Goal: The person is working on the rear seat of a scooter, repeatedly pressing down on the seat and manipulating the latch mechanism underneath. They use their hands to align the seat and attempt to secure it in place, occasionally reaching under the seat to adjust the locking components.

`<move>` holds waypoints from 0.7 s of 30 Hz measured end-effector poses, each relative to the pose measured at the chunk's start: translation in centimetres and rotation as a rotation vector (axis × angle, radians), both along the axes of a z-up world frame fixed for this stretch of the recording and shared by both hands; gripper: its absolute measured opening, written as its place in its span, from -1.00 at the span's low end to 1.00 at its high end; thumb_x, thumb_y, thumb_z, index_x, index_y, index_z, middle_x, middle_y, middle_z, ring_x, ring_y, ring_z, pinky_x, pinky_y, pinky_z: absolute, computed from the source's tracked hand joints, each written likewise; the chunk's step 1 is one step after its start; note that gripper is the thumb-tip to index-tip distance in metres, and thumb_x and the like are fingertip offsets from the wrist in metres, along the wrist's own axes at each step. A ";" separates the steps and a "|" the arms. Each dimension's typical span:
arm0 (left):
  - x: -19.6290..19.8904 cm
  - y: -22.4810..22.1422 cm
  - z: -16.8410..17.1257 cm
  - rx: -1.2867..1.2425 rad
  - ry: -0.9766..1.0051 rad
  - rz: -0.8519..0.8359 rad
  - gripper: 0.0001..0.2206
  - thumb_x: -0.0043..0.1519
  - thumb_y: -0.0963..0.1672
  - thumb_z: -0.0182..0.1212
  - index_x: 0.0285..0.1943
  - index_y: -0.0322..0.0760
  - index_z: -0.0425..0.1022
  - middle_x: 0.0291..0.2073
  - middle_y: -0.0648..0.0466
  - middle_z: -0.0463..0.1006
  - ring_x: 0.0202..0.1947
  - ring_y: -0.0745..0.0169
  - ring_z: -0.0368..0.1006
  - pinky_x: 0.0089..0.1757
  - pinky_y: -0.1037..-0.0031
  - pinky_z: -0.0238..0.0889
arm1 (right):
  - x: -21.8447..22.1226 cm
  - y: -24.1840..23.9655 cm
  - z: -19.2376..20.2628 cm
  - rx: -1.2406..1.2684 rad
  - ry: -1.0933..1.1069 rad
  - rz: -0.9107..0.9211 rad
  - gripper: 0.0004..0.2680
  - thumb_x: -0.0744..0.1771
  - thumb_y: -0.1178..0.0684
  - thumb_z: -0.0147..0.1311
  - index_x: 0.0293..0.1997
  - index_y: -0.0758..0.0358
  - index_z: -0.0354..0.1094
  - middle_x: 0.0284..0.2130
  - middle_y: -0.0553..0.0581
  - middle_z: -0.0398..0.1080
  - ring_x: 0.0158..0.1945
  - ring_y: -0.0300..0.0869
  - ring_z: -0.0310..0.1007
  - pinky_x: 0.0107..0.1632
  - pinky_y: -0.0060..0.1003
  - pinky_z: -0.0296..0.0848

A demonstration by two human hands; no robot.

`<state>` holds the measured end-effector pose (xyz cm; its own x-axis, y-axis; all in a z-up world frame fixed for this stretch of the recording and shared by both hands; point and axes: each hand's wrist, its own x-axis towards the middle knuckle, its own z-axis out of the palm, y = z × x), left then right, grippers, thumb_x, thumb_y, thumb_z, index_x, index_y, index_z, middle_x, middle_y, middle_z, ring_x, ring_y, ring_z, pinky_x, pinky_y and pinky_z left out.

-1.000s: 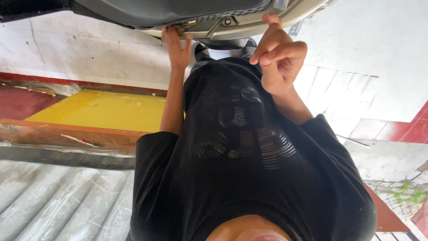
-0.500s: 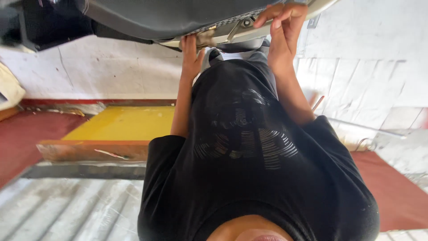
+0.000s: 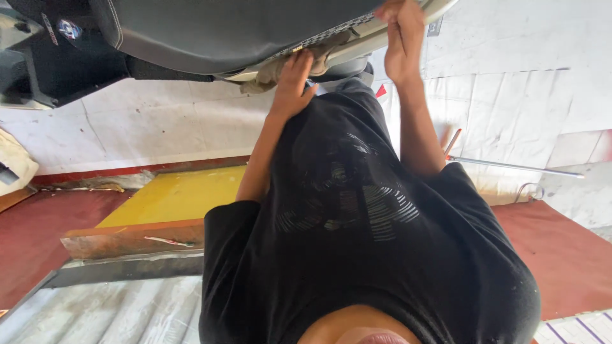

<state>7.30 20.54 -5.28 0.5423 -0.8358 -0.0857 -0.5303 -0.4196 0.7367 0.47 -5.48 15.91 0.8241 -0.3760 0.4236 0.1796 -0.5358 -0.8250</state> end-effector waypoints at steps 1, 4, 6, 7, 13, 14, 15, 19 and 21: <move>0.5 1.1 -1.0 0.048 -0.077 0.042 -0.25 0.31 0.02 0.28 0.63 -0.26 0.01 0.59 -0.06 0.05 0.62 -0.16 -0.14 0.50 0.07 -0.14 | 0.1 -0.8 1.3 -0.342 -0.011 -0.021 -0.99 0.37 0.27 -0.02 -0.22 0.36 0.26 -0.22 0.27 0.44 -0.06 0.07 0.39 0.03 -0.07 0.30; 0.6 6.7 -7.7 0.060 -0.396 0.206 -0.27 0.44 -0.04 0.28 0.72 -0.29 -0.06 0.66 -0.08 -0.04 0.67 -0.14 -0.24 0.54 0.05 -0.22 | -1.2 -4.4 1.3 -0.483 -0.033 -0.085 -0.95 0.30 0.25 -0.01 -0.25 0.33 0.37 -0.23 0.20 0.47 -0.06 0.12 0.40 0.07 0.02 0.27; 0.5 6.6 -6.1 0.096 -0.300 0.238 -0.21 0.32 -0.05 0.27 0.67 -0.38 -0.07 0.62 -0.17 -0.05 0.63 -0.28 -0.27 0.49 0.00 -0.24 | -1.6 -7.1 1.1 -0.459 0.026 -0.096 -0.97 0.31 0.23 -0.01 -0.30 0.30 0.33 -0.29 0.19 0.43 -0.12 0.12 0.38 0.02 0.00 0.27; 0.3 6.7 -5.3 0.139 -0.189 0.275 -0.15 0.19 -0.06 0.27 0.63 -0.48 -0.08 0.59 -0.26 -0.05 0.58 -0.43 -0.30 0.45 -0.05 -0.27 | -1.7 -8.4 1.0 -0.430 0.095 -0.094 -0.94 0.33 0.20 0.00 -0.35 0.28 0.30 -0.35 0.18 0.39 -0.17 0.12 0.35 -0.02 -0.03 0.27; -1.9 -2.2 -2.9 0.024 -0.286 0.119 -0.20 0.23 0.08 0.27 0.52 -0.46 0.03 0.47 -0.27 0.06 0.50 -0.40 -0.18 0.36 -0.16 -0.38 | -1.3 -13.2 -1.4 -0.655 0.150 -0.172 -0.90 0.36 0.26 -0.06 -0.36 0.30 0.25 -0.36 0.22 0.31 -0.20 0.10 0.27 0.03 -0.09 0.23; -1.9 -3.8 -1.1 0.024 -0.304 0.131 -0.20 0.23 0.08 0.27 0.52 -0.46 0.03 0.47 -0.27 0.06 0.50 -0.40 -0.18 0.36 -0.16 -0.38 | -0.8 -13.6 -1.3 -0.654 0.128 -0.167 -0.90 0.36 0.26 -0.06 -0.36 0.30 0.25 -0.36 0.22 0.31 -0.20 0.10 0.27 0.03 -0.09 0.23; -2.0 -5.2 0.8 -0.025 -0.235 0.174 -0.27 0.26 0.07 0.24 0.50 -0.42 0.11 0.44 -0.21 0.15 0.48 -0.33 -0.07 0.36 -0.12 -0.29 | -0.4 -13.9 -1.1 -0.688 0.123 -0.174 -0.92 0.34 0.25 -0.05 -0.36 0.29 0.28 -0.36 0.19 0.34 -0.18 0.06 0.30 0.05 -0.07 0.21; -1.6 -5.6 1.9 -0.193 -0.152 0.337 -0.50 0.36 0.02 0.15 0.43 -0.28 0.33 0.37 -0.02 0.37 0.40 -0.14 0.19 0.36 0.02 -0.04 | 0.9 -15.4 -1.7 -0.779 0.073 -0.145 -0.95 0.32 0.18 0.02 -0.33 0.24 0.37 -0.34 0.12 0.41 -0.10 0.03 0.31 0.08 -0.07 0.17; -1.5 -4.1 1.8 -0.173 -0.200 0.378 -0.52 0.37 0.02 0.12 0.41 -0.28 0.35 0.35 -0.03 0.38 0.39 -0.15 0.20 0.36 0.02 -0.04 | 1.4 -15.5 -2.8 -0.729 0.064 -0.124 -0.96 0.30 0.19 0.02 -0.32 0.24 0.39 -0.33 0.11 0.42 -0.08 0.03 0.32 0.11 -0.07 0.18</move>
